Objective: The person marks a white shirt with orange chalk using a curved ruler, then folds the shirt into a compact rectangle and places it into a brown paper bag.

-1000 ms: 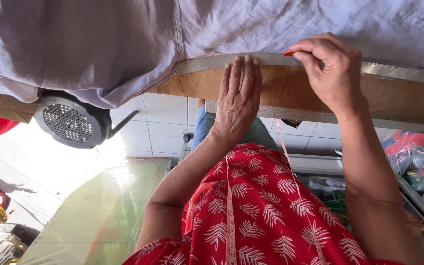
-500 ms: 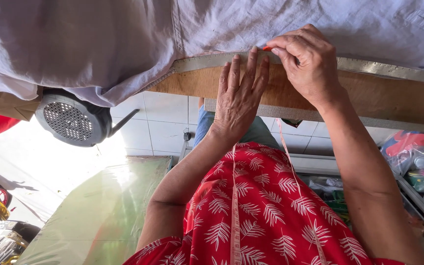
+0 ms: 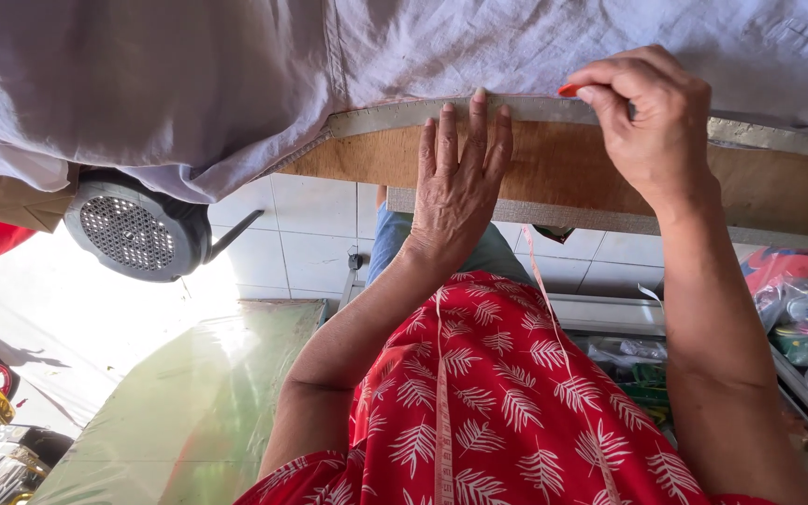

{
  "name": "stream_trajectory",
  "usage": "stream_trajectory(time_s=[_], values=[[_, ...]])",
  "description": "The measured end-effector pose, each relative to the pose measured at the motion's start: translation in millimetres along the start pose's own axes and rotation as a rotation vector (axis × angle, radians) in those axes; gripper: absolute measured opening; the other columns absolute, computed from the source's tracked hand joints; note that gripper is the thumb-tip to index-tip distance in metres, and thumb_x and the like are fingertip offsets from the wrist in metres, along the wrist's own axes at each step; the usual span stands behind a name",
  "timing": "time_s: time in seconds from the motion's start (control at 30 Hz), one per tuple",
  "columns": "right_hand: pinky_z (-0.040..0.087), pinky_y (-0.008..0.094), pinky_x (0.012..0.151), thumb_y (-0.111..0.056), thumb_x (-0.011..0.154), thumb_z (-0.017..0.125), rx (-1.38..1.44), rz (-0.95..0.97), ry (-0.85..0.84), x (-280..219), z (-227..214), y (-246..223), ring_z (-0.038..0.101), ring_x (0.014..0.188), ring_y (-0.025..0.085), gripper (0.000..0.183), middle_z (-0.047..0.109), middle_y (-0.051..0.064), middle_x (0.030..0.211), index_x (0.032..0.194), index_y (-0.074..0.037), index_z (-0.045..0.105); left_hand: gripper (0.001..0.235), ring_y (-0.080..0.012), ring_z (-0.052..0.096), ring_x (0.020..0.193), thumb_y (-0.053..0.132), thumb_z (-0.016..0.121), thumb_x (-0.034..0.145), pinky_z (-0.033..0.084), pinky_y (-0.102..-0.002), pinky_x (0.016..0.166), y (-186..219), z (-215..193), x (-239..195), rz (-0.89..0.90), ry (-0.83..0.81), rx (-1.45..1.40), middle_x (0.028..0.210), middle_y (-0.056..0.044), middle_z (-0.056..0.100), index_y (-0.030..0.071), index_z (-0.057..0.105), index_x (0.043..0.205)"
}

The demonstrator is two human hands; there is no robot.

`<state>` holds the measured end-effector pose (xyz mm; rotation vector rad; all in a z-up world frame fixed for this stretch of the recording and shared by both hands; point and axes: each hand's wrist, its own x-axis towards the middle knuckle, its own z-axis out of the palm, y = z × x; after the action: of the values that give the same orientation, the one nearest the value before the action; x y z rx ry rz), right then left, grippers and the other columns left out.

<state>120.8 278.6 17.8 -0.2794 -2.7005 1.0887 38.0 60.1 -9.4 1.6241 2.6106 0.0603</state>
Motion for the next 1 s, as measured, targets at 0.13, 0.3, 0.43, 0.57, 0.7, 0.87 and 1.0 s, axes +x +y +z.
stream_trajectory(time_s=[0.13,0.3,0.43,0.57,0.7,0.87,1.0], values=[[0.055,0.040,0.086,0.025,0.106,0.078,0.009,0.000,0.059,-3,6,-2,0.069,0.097,0.031,0.017,0.076,0.019,0.105,0.111,0.009,0.080,0.050,-0.0458,0.045,0.144,0.024,0.059,0.118,0.052,-0.057,0.119,9,5,1,-0.018,-0.028,0.080,0.161,-0.020,0.036,0.020,0.032,0.160],[0.054,0.040,0.087,0.021,0.106,0.079,0.002,-0.055,0.053,-1,19,-2,0.066,0.092,0.031,0.018,0.076,0.017,0.104,0.114,0.005,0.077,0.058,-0.0475,0.056,0.137,0.015,0.065,0.112,0.058,-0.056,0.114,11,5,4,-0.036,0.010,0.076,0.158,-0.022,0.038,0.028,0.034,0.160],[0.053,0.040,0.084,0.024,0.101,0.081,-0.030,-0.079,0.057,3,23,-1,0.065,0.092,0.030,0.023,0.075,0.017,0.104,0.115,0.006,0.077,0.071,-0.0480,0.055,0.138,0.010,0.069,0.104,0.057,-0.056,0.114,11,3,4,-0.022,-0.016,0.061,0.160,-0.022,0.037,0.027,0.031,0.161],[0.053,0.041,0.086,0.024,0.099,0.077,-0.008,-0.099,0.027,6,25,1,0.063,0.094,0.032,0.025,0.073,0.017,0.105,0.115,0.005,0.075,0.072,-0.0490,0.055,0.138,0.004,0.065,0.102,0.058,-0.057,0.113,11,4,3,-0.016,-0.005,0.075,0.164,-0.016,0.033,0.026,0.031,0.162],[0.054,0.041,0.085,0.025,0.092,0.078,-0.073,-0.092,-0.038,6,16,-1,0.063,0.097,0.032,0.029,0.070,0.017,0.105,0.114,0.006,0.075,0.064,-0.0504,0.057,0.135,0.015,0.068,0.111,0.059,-0.056,0.112,12,8,3,-0.015,0.014,0.061,0.163,-0.017,0.034,0.024,0.030,0.162],[0.052,0.036,0.075,0.021,0.113,0.062,0.176,0.180,0.084,-27,-21,2,0.065,0.089,0.031,0.015,0.062,0.024,0.114,0.120,0.010,0.069,0.060,-0.0427,0.052,0.140,0.004,0.066,0.106,0.054,-0.056,0.114,-2,25,7,0.062,0.086,-0.123,0.160,-0.019,0.036,0.019,0.040,0.158],[0.056,0.031,0.071,0.002,0.122,0.057,0.578,0.604,0.356,-97,-46,24,0.064,0.080,0.024,0.002,0.063,0.023,0.105,0.121,0.004,0.057,0.035,-0.0357,0.058,0.127,0.001,0.058,0.107,0.053,-0.051,0.099,-20,11,28,0.221,0.259,-0.298,0.137,-0.016,0.056,0.007,0.058,0.141]])
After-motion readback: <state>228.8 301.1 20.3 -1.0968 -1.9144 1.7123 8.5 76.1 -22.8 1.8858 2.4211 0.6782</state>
